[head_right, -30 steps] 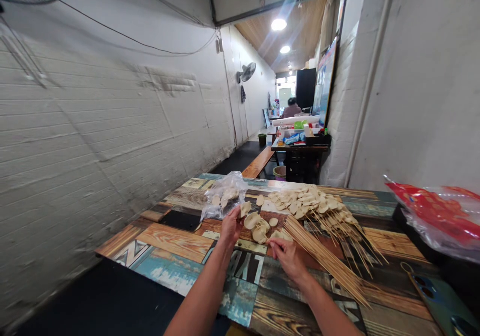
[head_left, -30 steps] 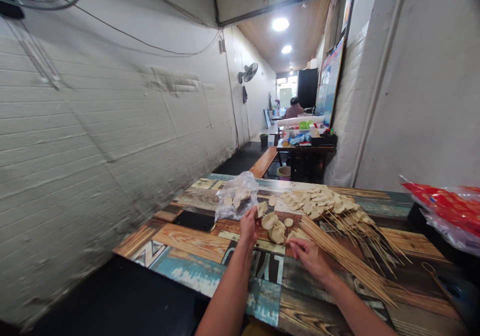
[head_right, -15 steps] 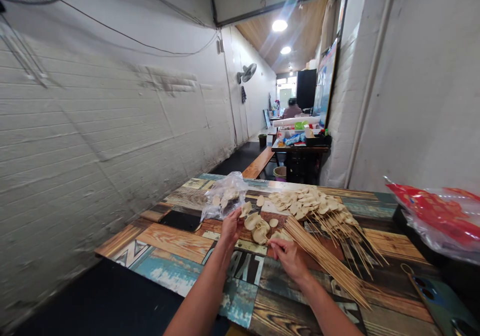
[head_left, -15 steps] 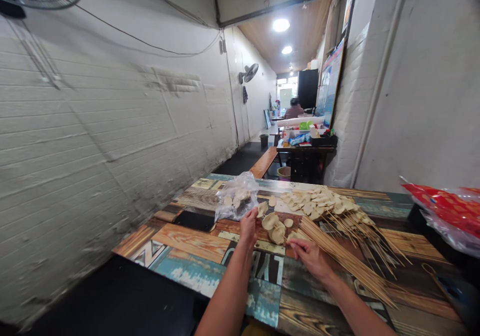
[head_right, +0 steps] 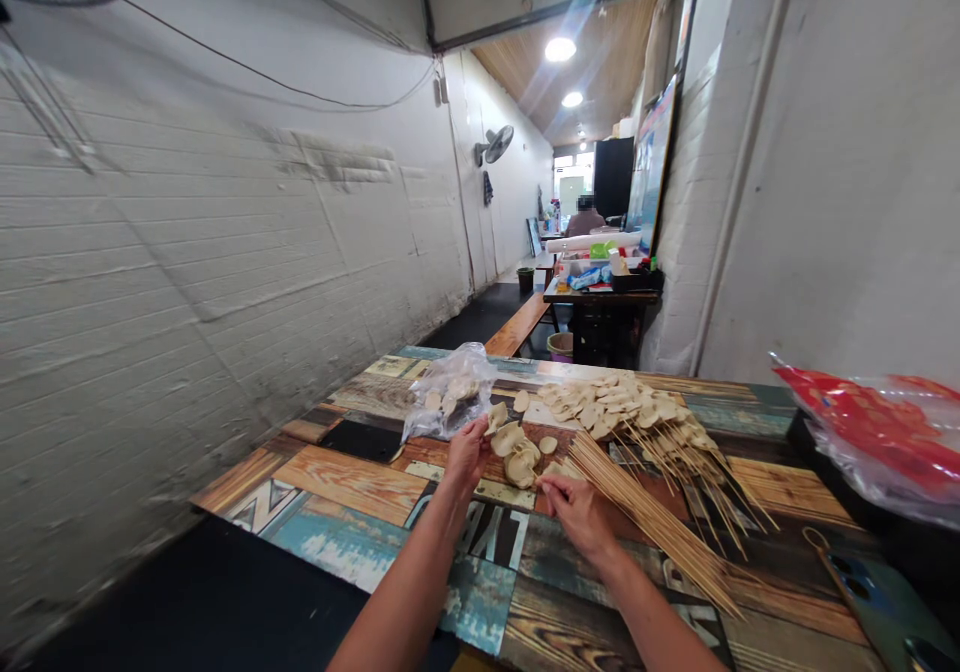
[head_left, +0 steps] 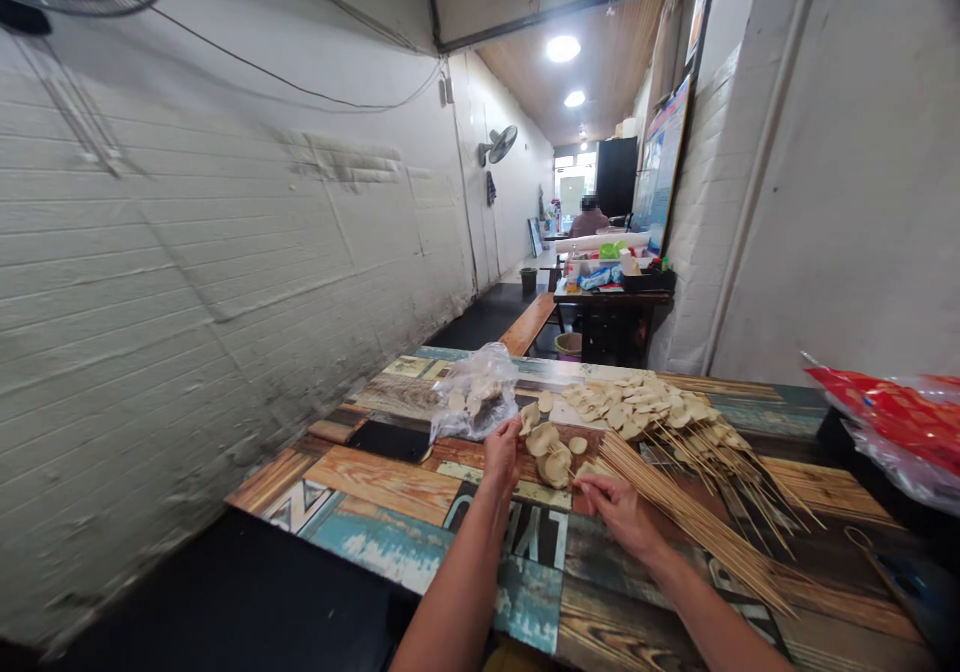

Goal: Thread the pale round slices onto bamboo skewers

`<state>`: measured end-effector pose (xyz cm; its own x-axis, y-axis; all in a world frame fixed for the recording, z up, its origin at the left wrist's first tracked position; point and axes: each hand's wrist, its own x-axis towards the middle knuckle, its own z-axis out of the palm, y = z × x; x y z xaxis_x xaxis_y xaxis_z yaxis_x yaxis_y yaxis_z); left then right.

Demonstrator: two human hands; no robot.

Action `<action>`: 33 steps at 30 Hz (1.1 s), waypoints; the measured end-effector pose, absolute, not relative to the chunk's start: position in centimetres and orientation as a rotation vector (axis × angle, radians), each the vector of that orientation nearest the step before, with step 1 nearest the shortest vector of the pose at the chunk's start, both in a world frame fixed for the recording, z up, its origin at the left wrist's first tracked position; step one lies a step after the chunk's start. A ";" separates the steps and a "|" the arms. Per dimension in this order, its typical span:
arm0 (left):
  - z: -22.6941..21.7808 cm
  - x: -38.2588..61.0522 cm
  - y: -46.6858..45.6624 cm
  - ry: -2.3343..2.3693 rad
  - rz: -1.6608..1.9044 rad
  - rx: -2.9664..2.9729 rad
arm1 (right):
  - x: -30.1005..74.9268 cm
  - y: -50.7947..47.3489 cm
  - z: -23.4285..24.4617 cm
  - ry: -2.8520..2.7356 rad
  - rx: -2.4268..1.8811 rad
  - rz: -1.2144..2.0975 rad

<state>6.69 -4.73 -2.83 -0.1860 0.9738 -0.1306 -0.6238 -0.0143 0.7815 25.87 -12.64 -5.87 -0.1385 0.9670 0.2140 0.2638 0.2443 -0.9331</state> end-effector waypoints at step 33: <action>-0.7 7.6 -6.9 0.610 1.186 0.416 | 24.2 -13.0 -5.2 -1.435 -1.173 0.824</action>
<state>7.57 -6.94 -0.65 0.2465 0.9436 -0.2212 -0.7285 0.3309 0.5999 24.19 -12.97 -5.16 0.0406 0.9543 0.2960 0.2251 0.2799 -0.9333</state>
